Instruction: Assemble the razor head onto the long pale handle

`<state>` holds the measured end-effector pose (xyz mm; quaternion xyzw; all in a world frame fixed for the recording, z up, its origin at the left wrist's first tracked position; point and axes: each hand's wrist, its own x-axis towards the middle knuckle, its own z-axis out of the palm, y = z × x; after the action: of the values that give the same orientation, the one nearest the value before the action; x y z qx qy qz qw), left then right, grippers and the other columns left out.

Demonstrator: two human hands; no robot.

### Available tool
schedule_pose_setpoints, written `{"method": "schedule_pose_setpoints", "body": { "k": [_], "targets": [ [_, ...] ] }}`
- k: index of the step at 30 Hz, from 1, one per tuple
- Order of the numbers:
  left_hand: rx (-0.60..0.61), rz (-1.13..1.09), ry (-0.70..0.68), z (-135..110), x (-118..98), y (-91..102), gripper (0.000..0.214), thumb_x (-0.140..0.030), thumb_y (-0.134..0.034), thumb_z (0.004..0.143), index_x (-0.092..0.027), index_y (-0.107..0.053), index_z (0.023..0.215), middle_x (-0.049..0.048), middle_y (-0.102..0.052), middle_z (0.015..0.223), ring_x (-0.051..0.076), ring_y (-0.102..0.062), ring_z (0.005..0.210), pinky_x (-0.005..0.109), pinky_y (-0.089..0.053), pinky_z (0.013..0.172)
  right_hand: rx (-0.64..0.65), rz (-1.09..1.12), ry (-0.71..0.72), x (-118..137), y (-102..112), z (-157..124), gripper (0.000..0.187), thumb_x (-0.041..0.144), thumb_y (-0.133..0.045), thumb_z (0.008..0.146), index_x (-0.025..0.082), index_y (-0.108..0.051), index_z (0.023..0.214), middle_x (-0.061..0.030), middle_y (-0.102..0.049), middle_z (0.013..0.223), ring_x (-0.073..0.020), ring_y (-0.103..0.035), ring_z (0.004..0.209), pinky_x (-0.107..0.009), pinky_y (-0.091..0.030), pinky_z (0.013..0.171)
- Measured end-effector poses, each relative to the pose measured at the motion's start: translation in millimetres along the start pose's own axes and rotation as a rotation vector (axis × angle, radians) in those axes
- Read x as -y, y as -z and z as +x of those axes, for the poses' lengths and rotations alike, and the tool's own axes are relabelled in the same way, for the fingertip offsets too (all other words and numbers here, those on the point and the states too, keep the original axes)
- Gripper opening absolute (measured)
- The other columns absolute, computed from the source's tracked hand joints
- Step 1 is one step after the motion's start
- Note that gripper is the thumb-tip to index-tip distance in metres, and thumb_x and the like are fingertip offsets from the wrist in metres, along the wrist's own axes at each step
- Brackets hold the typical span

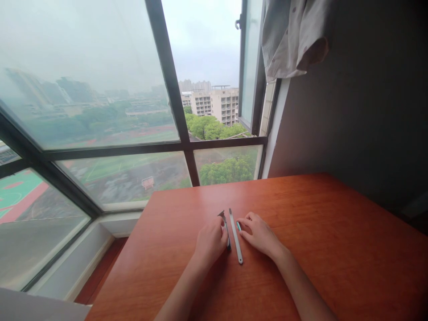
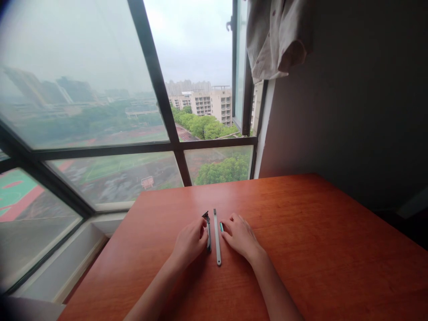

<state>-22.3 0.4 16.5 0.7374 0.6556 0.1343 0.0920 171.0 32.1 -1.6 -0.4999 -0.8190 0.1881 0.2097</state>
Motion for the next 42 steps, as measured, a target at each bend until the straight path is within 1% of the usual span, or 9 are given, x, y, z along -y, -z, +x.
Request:
{"method": "schedule_pose_setpoints", "body": {
  "k": [2, 4, 6, 9, 12, 15, 19, 34, 42],
  "targets": [
    [0.012, 0.028, 0.004, 0.5, -0.2, 1.1, 0.014, -0.024, -0.041, 0.087, -0.022, -0.054, 0.090, 0.0034, -0.066, 0.086, 0.019, -0.062, 0.079, 0.027, -0.039, 0.065, -0.025, 0.031, 0.004, -1.4, -1.5, 0.1, 0.032, 0.026, -0.061, 0.079, 0.026, -0.064, 0.111, -0.0042, -0.058, 0.094, -0.0192, -0.055, 0.090, -0.027, -0.041, 0.081],
    [0.034, 0.054, 0.013, 1.2, -0.8, 2.8, 0.015, -0.026, -0.041, 0.088, -0.022, -0.055, 0.086, 0.0034, -0.067, 0.086, 0.020, -0.063, 0.080, 0.027, -0.038, 0.064, -0.077, 0.087, -0.023, -5.1, -4.2, 0.7, 0.028, 0.027, -0.058, 0.082, 0.023, -0.064, 0.108, -0.0039, -0.061, 0.090, -0.0183, -0.056, 0.085, -0.026, -0.041, 0.077],
    [0.068, 0.075, 0.027, 1.9, -0.9, 5.4, 0.020, -0.029, -0.038, 0.090, -0.022, -0.055, 0.085, 0.0041, -0.067, 0.086, 0.021, -0.063, 0.081, 0.027, -0.038, 0.064, -0.142, 0.121, -0.076, -9.8, -7.2, 1.6, 0.022, 0.028, -0.046, 0.089, 0.019, -0.066, 0.093, -0.0037, -0.063, 0.083, -0.0167, -0.056, 0.077, -0.024, -0.039, 0.070],
    [0.116, 0.096, 0.048, 3.1, 1.5, 8.9, 0.030, -0.033, -0.031, 0.093, -0.022, -0.057, 0.085, 0.0057, -0.068, 0.087, 0.022, -0.064, 0.081, 0.028, -0.039, 0.062, -0.206, 0.027, -0.166, -14.9, -10.8, 2.4, 0.038, 0.026, -0.033, 0.094, 0.019, -0.061, 0.070, -0.0028, -0.062, 0.070, -0.0148, -0.054, 0.067, -0.023, -0.032, 0.061],
    [0.127, 0.129, 0.068, 4.6, 6.3, 9.8, 0.034, -0.032, -0.028, 0.094, -0.022, -0.059, 0.085, 0.0066, -0.069, 0.086, 0.022, -0.065, 0.081, 0.028, -0.040, 0.064, -0.218, -0.102, -0.241, -15.6, -13.2, 1.5, 0.034, 0.024, -0.038, 0.091, 0.019, -0.056, 0.062, -0.0015, -0.061, 0.065, -0.0134, -0.049, 0.060, -0.025, -0.022, 0.054],
    [0.135, 0.146, 0.031, 6.1, 9.2, 8.0, 0.035, -0.030, -0.027, 0.094, -0.022, -0.059, 0.083, 0.0064, -0.069, 0.086, 0.023, -0.065, 0.080, 0.028, -0.041, 0.064, -0.216, -0.130, -0.256, -14.0, -14.4, 0.3, 0.030, 0.021, -0.041, 0.088, 0.019, -0.055, 0.062, -0.0013, -0.061, 0.065, -0.0127, -0.046, 0.058, -0.027, -0.016, 0.053],
    [0.120, 0.144, -0.024, 6.8, 8.9, 6.0, 0.033, -0.029, -0.028, 0.094, -0.022, -0.059, 0.083, 0.0059, -0.069, 0.088, 0.022, -0.065, 0.082, 0.028, -0.042, 0.066, -0.179, -0.150, -0.247, -13.8, -14.5, 0.1, 0.027, 0.020, -0.043, 0.088, 0.019, -0.056, 0.064, -0.0007, -0.061, 0.066, -0.0121, -0.045, 0.058, -0.027, -0.014, 0.053],
    [0.138, 0.128, 0.014, 6.7, 9.4, 5.8, 0.029, -0.031, -0.033, 0.093, -0.022, -0.058, 0.083, 0.0060, -0.070, 0.092, 0.023, -0.065, 0.087, 0.029, -0.043, 0.071, -0.127, -0.168, -0.248, -7.7, -12.3, -1.4, 0.025, 0.021, -0.047, 0.087, 0.020, -0.060, 0.065, -0.0007, -0.063, 0.069, -0.0124, -0.047, 0.059, -0.026, -0.015, 0.053],
    [0.123, 0.124, -0.007, 6.8, 10.3, 6.6, 0.031, -0.029, -0.030, 0.094, -0.022, -0.058, 0.083, 0.0059, -0.070, 0.090, 0.022, -0.065, 0.084, 0.029, -0.042, 0.067, -0.127, -0.171, -0.243, -6.3, -11.2, -2.0, 0.026, 0.021, -0.046, 0.086, 0.020, -0.058, 0.063, -0.0008, -0.063, 0.067, -0.0124, -0.047, 0.058, -0.026, -0.015, 0.052]
  ]
}}
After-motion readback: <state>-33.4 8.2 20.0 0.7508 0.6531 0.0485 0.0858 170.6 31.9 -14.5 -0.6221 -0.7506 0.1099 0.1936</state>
